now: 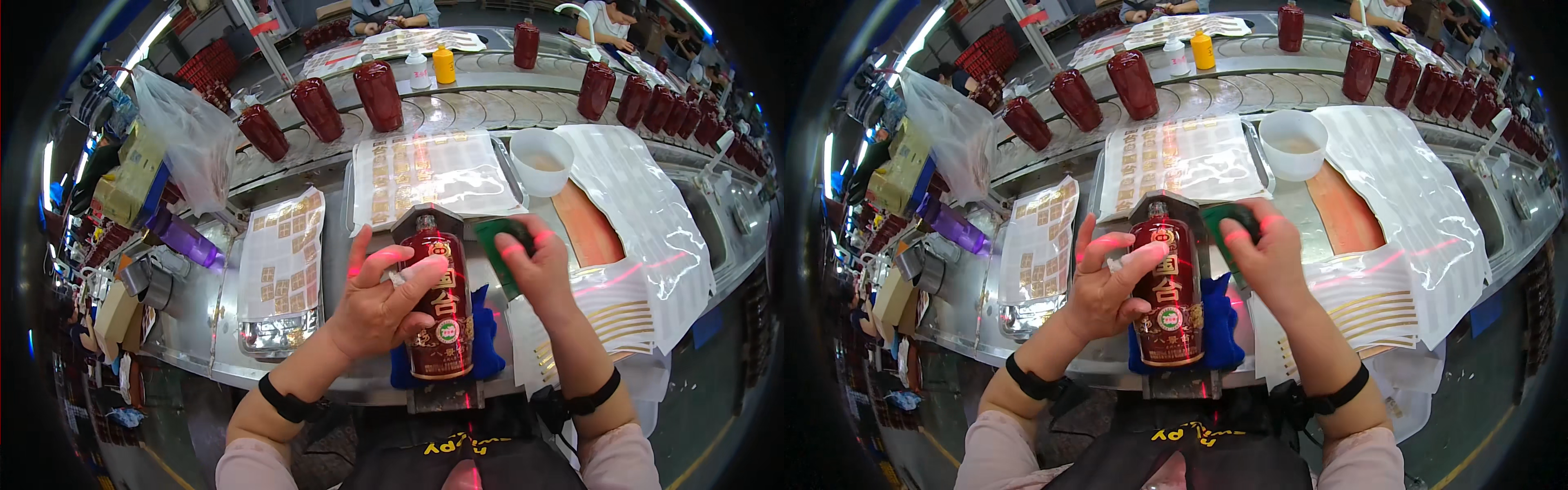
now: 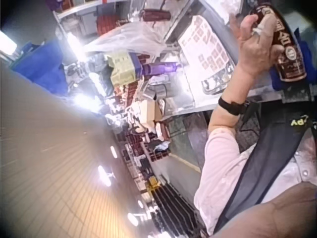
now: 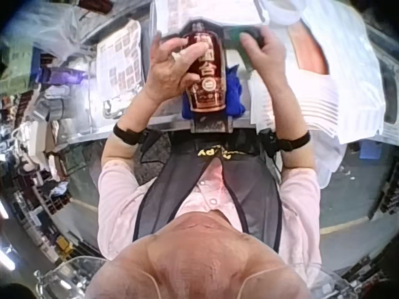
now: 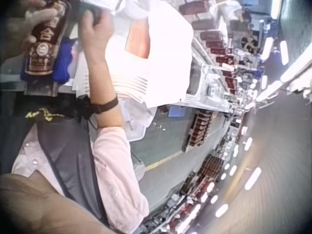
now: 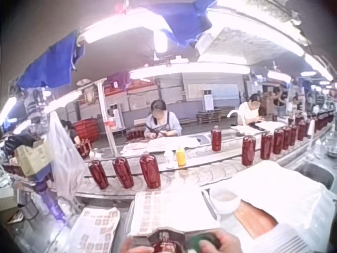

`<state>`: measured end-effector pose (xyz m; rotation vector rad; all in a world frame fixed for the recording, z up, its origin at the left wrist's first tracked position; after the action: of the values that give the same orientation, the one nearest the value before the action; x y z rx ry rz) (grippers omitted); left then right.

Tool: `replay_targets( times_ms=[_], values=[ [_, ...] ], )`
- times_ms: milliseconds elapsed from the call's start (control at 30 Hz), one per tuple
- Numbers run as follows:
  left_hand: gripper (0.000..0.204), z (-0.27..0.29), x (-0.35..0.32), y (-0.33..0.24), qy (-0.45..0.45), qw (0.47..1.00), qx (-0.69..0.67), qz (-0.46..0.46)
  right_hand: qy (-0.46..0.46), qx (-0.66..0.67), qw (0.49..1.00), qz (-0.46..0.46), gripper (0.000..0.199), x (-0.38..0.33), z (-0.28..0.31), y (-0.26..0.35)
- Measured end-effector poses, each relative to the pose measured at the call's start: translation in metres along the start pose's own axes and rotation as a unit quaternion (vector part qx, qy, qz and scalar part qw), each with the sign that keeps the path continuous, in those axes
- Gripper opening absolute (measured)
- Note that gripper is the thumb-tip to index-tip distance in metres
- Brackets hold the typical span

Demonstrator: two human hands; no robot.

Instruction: Applying decorative labels and stickers to red liquor bottles at a factory workstation.

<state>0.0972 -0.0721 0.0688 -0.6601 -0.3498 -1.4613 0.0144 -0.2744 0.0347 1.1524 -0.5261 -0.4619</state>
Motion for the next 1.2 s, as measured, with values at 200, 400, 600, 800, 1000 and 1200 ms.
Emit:
replay_targets(
  times_ms=[200,400,600,800,1000,1200],
  values=[
    [0.057,-0.012,0.026,0.002,0.108,0.989,0.019,-0.097,-0.009,0.177,0.984,-0.018,0.023,-0.025,0.009,-0.020],
    [0.061,-0.004,0.013,0.014,-0.008,0.998,-0.062,0.013,0.082,-0.003,0.996,0.031,0.017,-0.013,-0.008,0.006],
    [0.072,-0.004,-0.048,-0.008,-0.038,0.990,-0.065,0.119,0.097,-0.247,0.808,0.526,0.032,-0.049,-0.026,0.087],
    [0.103,-0.025,-0.083,-0.043,-0.035,0.971,-0.124,0.203,0.022,-0.273,0.894,0.354,0.023,-0.030,-0.021,0.089],
    [0.103,-0.027,-0.085,-0.043,-0.051,0.978,-0.016,0.202,0.226,-0.137,0.898,0.353,0.038,-0.075,-0.025,0.075],
    [0.100,-0.023,-0.082,-0.044,-0.113,0.972,-0.066,0.194,0.306,-0.132,0.867,0.371,0.037,-0.099,-0.032,0.064]
  ],
)
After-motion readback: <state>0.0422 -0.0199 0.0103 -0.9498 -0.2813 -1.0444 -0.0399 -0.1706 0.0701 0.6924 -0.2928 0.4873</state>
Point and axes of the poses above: each hand's wrist, its own x-axis towards the middle knuckle, its own z-axis out of the back of the hand, y = z × x, the point moved 5 cm from there along x, towards the middle knuckle, and after that the axes turned 9 degrees about -x, right-handed, at the moved point
